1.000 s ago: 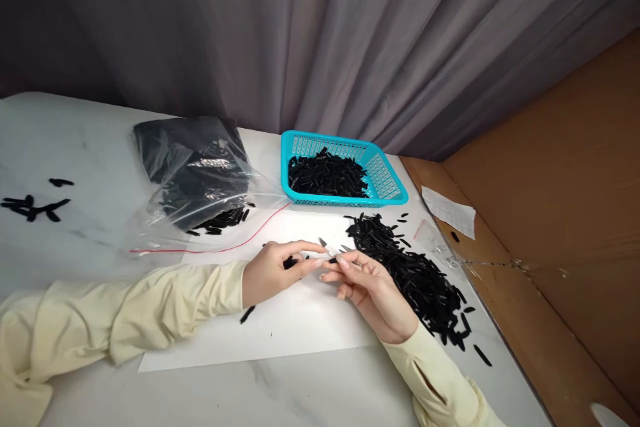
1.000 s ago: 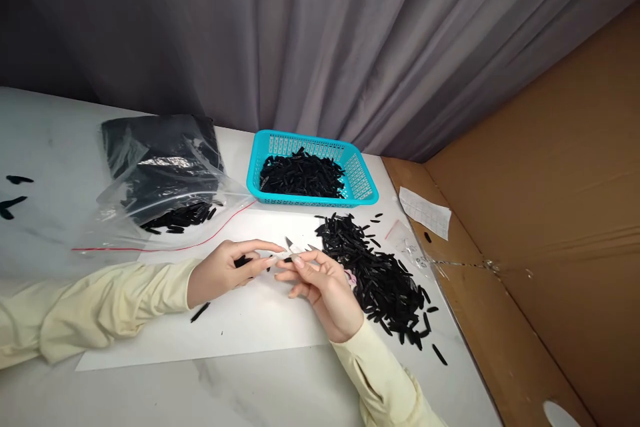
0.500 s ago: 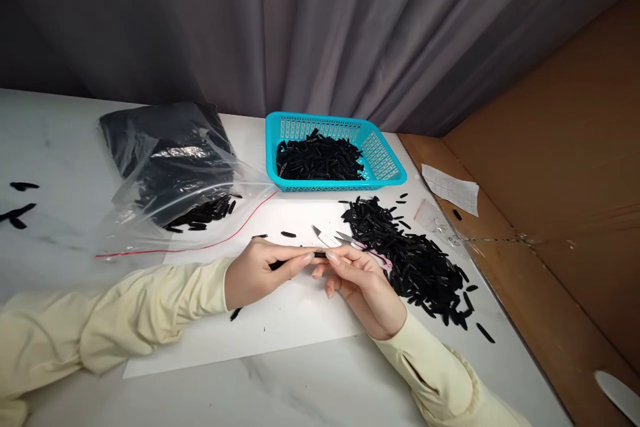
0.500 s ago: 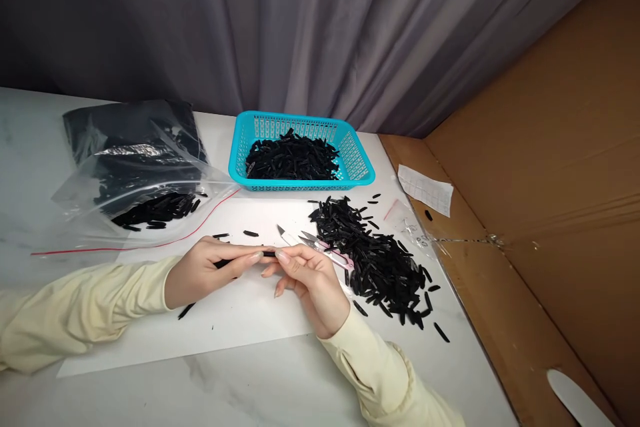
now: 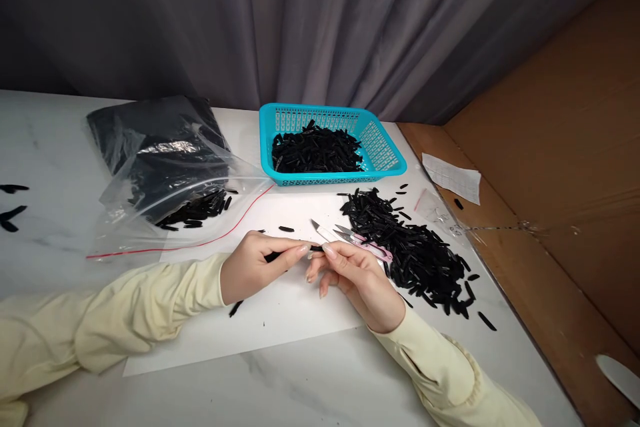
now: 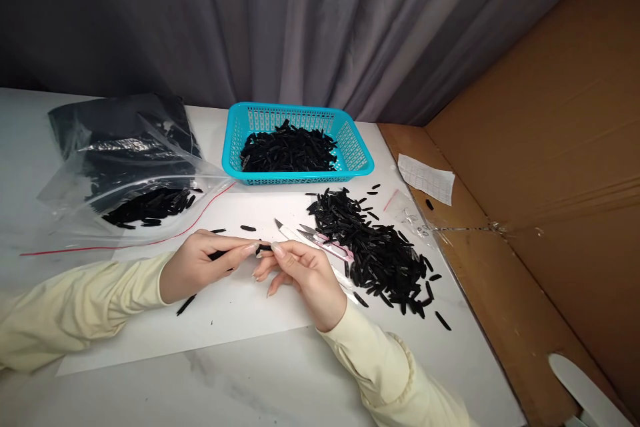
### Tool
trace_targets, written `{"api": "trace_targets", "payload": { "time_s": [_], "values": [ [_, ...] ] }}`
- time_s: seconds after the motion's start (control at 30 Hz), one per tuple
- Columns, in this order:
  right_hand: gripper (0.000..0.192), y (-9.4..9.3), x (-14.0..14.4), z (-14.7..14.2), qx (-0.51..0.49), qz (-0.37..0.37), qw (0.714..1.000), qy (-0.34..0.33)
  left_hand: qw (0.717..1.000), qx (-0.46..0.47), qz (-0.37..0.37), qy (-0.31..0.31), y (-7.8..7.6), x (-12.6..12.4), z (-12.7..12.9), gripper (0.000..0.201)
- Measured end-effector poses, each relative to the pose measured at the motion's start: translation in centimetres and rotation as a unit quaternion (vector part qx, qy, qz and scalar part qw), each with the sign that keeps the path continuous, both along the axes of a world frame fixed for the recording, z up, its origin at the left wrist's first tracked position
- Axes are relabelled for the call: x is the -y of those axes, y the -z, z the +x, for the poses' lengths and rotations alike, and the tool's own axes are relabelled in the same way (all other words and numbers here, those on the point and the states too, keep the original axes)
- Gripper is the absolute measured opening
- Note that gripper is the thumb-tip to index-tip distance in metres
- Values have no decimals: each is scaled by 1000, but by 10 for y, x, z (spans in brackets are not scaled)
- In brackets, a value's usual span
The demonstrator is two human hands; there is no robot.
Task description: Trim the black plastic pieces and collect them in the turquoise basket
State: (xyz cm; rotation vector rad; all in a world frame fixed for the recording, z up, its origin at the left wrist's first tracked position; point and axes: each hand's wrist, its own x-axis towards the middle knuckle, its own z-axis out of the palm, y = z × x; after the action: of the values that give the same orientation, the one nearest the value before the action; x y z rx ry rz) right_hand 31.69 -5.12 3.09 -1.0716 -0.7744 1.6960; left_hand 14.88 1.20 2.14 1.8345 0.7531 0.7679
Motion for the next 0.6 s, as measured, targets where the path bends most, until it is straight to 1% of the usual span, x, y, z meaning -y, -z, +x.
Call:
{"api": "trace_targets", "payload": {
  "time_s": [0.2,0.6],
  "values": [
    [25,1,1,0,-11,0,1000,-2,1000,-8,-18,2,-4,0,0,26],
    [25,0,0,-1,-8,3,1000,-4,1000,-12,-8,15,-3,0,-1,27]
  ]
}}
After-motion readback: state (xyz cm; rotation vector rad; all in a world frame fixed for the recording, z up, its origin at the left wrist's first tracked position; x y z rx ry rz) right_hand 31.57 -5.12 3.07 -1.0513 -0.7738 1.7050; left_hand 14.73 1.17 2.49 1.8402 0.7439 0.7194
